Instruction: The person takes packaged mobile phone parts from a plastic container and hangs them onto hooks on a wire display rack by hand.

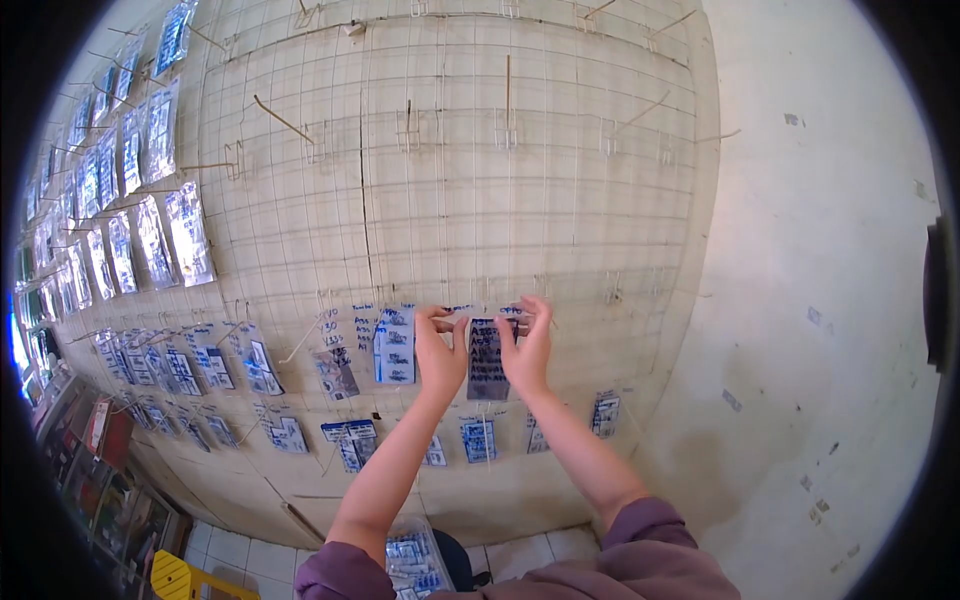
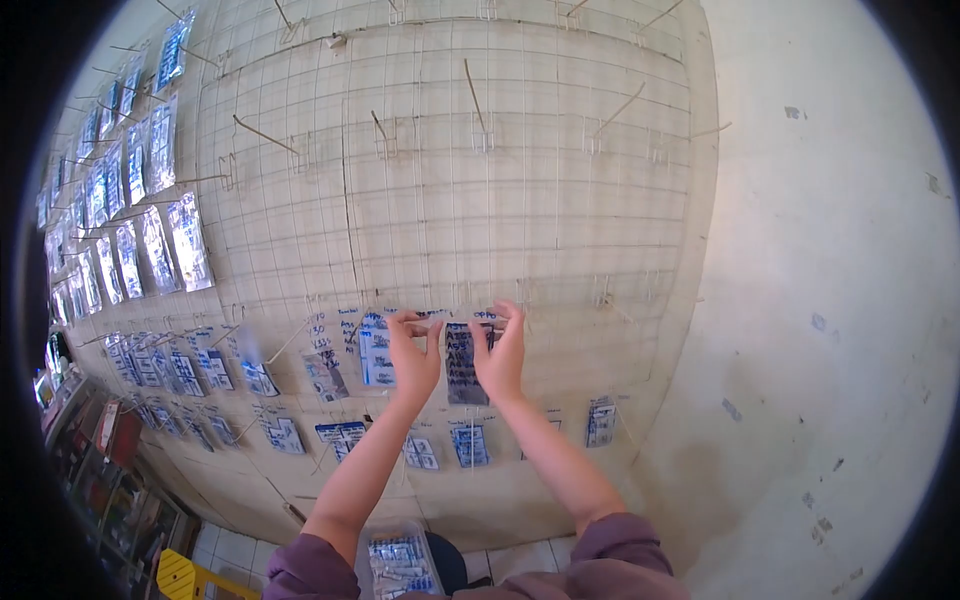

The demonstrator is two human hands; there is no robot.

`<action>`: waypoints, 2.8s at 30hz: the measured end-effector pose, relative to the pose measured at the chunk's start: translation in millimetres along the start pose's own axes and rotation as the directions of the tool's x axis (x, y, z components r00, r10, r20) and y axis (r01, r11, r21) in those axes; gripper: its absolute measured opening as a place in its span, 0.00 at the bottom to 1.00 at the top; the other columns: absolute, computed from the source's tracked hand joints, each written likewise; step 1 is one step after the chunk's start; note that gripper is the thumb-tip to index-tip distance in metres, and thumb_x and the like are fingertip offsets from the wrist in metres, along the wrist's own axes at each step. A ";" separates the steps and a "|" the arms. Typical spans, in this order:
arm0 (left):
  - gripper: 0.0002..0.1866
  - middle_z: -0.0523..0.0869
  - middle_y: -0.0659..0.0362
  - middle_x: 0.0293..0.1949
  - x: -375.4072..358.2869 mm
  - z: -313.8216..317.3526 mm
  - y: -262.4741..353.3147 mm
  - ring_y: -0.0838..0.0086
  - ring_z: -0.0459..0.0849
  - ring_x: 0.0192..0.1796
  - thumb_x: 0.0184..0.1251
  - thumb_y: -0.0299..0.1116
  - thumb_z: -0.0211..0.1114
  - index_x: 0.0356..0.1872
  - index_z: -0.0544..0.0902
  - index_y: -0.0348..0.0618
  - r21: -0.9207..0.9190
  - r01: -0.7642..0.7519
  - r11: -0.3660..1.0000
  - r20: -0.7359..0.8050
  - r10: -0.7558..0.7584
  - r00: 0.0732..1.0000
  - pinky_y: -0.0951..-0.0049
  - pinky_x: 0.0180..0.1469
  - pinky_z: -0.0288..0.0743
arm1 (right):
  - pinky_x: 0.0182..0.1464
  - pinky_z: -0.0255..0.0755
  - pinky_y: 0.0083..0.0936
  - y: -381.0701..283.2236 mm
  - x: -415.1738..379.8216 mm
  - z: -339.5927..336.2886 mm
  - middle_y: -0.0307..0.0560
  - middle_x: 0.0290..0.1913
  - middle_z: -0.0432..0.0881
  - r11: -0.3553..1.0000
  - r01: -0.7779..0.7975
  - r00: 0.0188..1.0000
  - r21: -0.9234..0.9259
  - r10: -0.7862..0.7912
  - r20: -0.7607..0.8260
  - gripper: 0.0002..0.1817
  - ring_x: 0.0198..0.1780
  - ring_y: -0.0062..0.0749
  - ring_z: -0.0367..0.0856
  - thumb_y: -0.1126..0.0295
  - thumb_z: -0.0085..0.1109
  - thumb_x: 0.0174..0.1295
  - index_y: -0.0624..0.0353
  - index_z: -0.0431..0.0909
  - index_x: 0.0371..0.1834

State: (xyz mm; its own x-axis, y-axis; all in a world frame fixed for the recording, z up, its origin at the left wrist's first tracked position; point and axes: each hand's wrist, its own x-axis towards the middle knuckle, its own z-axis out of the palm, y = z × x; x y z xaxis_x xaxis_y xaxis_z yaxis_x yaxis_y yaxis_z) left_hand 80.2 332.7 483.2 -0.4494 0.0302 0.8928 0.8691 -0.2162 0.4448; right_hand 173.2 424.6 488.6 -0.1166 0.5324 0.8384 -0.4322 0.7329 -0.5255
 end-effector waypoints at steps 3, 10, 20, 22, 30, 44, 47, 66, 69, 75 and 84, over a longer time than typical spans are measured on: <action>0.14 0.78 0.51 0.45 2.3 3.0 0.5 0.65 0.84 0.37 0.65 0.20 0.64 0.50 0.75 0.39 0.049 -0.218 0.975 -0.021 0.219 0.975 0.69 0.40 0.77 | 0.56 0.72 0.37 12.2 -12.0 -3.3 0.61 0.63 0.69 0.947 0.296 0.955 -0.124 -0.294 0.039 0.19 0.59 0.50 0.75 0.75 0.63 0.63 0.56 0.74 0.57; 0.18 0.77 0.49 0.50 -2.8 12.2 -12.6 0.64 0.84 0.37 0.64 0.18 0.63 0.54 0.79 0.43 0.067 -0.103 0.992 0.102 0.096 0.990 0.65 0.41 0.78 | 0.63 0.67 0.45 33.4 -15.4 1.3 0.66 0.74 0.57 0.959 0.181 0.973 -0.216 -0.143 0.180 0.29 0.62 0.58 0.72 0.74 0.63 0.62 0.46 0.71 0.68; 0.23 0.73 0.47 0.60 -23.5 27.7 -27.8 0.53 0.77 0.56 0.64 0.26 0.65 0.61 0.78 0.46 0.371 -0.117 0.921 0.149 0.065 0.987 0.54 0.56 0.71 | 0.70 0.58 0.50 59.7 -18.3 -2.6 0.63 0.78 0.47 0.858 0.206 0.952 -0.470 -0.064 0.300 0.34 0.72 0.63 0.57 0.71 0.66 0.59 0.42 0.69 0.72; 0.23 0.72 0.47 0.62 -32.2 24.4 -23.9 0.51 0.74 0.60 0.63 0.27 0.66 0.60 0.79 0.46 0.446 -0.148 0.883 0.103 0.114 0.988 0.52 0.58 0.69 | 0.70 0.57 0.50 52.3 -23.7 -3.9 0.64 0.78 0.47 0.865 0.184 0.949 -0.467 -0.032 0.314 0.35 0.72 0.65 0.56 0.70 0.66 0.59 0.43 0.68 0.72; 0.15 0.77 0.48 0.56 -73.8 -42.4 15.5 0.54 0.75 0.58 0.59 0.24 0.68 0.49 0.82 0.44 0.266 -0.068 0.961 0.140 0.031 0.990 0.58 0.56 0.71 | 0.70 0.57 0.50 -18.6 -67.6 -21.0 0.64 0.73 0.57 0.966 0.109 0.949 -0.234 -0.031 0.313 0.25 0.72 0.59 0.57 0.71 0.64 0.61 0.55 0.73 0.63; 0.15 0.80 0.49 0.44 -268.4 -320.1 -38.6 0.57 0.80 0.44 0.56 0.20 0.67 0.46 0.77 0.38 0.248 0.167 0.954 0.611 -0.288 0.738 0.65 0.44 0.76 | 0.35 0.77 0.23 -58.3 -364.9 25.1 0.47 0.40 0.82 0.892 -0.417 0.700 -0.175 0.438 0.564 0.12 0.35 0.33 0.83 0.81 0.60 0.61 0.59 0.80 0.47; 0.15 0.80 0.49 0.44 -305.3 -365.0 -69.3 0.53 0.79 0.46 0.57 0.23 0.66 0.47 0.78 0.39 0.342 0.154 0.927 0.718 -0.364 0.593 0.60 0.48 0.75 | 0.37 0.78 0.24 -38.2 -439.5 26.3 0.48 0.41 0.82 0.774 -0.567 0.562 -0.281 0.614 0.555 0.11 0.37 0.35 0.84 0.81 0.58 0.62 0.59 0.80 0.47; 0.29 0.76 0.46 0.61 -499.1 -331.2 -184.4 0.48 0.78 0.60 0.60 0.39 0.69 0.63 0.73 0.41 0.661 0.030 0.750 0.736 -0.639 -0.222 0.50 0.60 0.74 | 0.53 0.71 0.41 23.4 -646.0 16.0 0.45 0.54 0.79 -0.453 -0.861 -0.498 0.232 0.843 -0.203 0.22 0.55 0.39 0.76 0.70 0.64 0.59 0.53 0.74 0.58; 0.28 0.77 0.47 0.60 -500.6 -325.6 -183.2 0.49 0.79 0.59 0.61 0.39 0.69 0.62 0.75 0.44 0.689 0.003 0.725 0.711 -0.676 -0.193 0.48 0.59 0.73 | 0.52 0.72 0.42 20.6 -646.0 15.6 0.45 0.56 0.78 -0.453 -0.869 -0.487 0.200 0.853 -0.187 0.24 0.57 0.39 0.76 0.71 0.63 0.60 0.53 0.71 0.61; 0.17 0.81 0.47 0.54 -498.1 -327.2 -186.3 0.50 0.81 0.52 0.64 0.32 0.66 0.53 0.78 0.44 0.681 0.152 0.716 0.732 -0.664 -0.152 0.51 0.53 0.75 | 0.55 0.71 0.46 19.6 -651.2 17.8 0.46 0.62 0.74 -0.393 -0.898 -0.435 0.198 0.859 -0.271 0.34 0.59 0.40 0.74 0.70 0.65 0.60 0.53 0.60 0.69; 0.07 0.86 0.53 0.36 -477.9 -349.7 -166.9 0.64 0.85 0.37 0.67 0.29 0.64 0.42 0.81 0.39 0.385 0.768 0.512 0.777 -0.629 0.030 0.64 0.42 0.77 | 0.62 0.68 0.45 17.2 -620.7 -9.8 0.47 0.61 0.76 -0.229 -0.966 -0.238 0.116 0.969 -0.072 0.40 0.62 0.36 0.74 0.58 0.74 0.57 0.57 0.64 0.70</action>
State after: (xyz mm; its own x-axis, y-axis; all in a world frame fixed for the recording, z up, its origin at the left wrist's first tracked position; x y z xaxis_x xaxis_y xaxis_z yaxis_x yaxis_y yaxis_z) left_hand 77.7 13.1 -42.4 -0.4003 0.8948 -0.1979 0.1790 0.2881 0.9407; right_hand 246.9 110.8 -42.2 -0.3265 0.6134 -0.7191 0.1077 -0.7317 -0.6730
